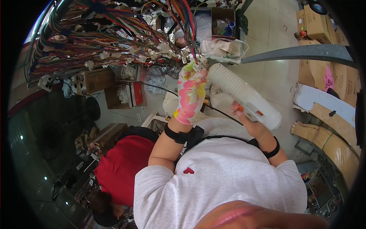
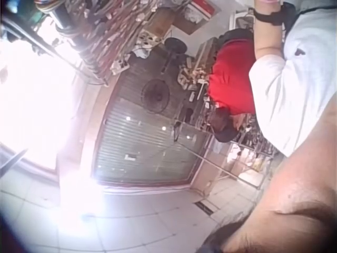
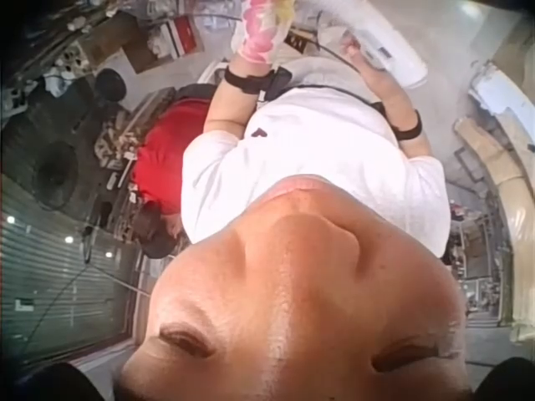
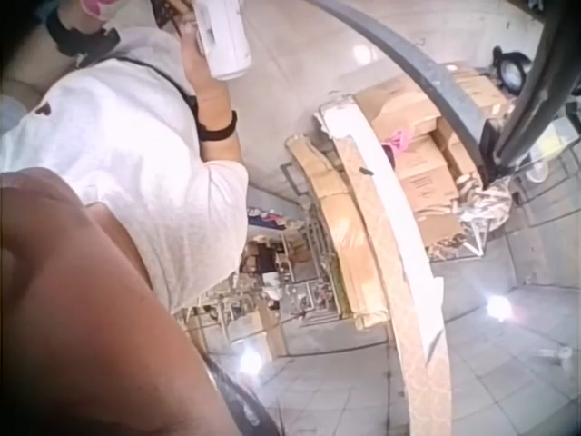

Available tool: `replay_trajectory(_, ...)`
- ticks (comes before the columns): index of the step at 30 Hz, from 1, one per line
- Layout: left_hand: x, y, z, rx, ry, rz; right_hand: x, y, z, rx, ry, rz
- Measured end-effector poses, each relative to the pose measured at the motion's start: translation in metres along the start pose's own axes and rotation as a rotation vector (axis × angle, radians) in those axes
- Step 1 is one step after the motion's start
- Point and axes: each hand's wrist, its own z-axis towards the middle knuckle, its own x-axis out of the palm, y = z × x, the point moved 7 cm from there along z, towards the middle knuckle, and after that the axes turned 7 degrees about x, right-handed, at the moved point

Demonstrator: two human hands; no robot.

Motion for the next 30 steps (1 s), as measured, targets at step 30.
replay_trajectory(30, -0.005, -0.003, 0.003, -0.009, 0.043, -0.027, 0.001, 0.005, 0.006, 0.022, 0.038, 0.088)
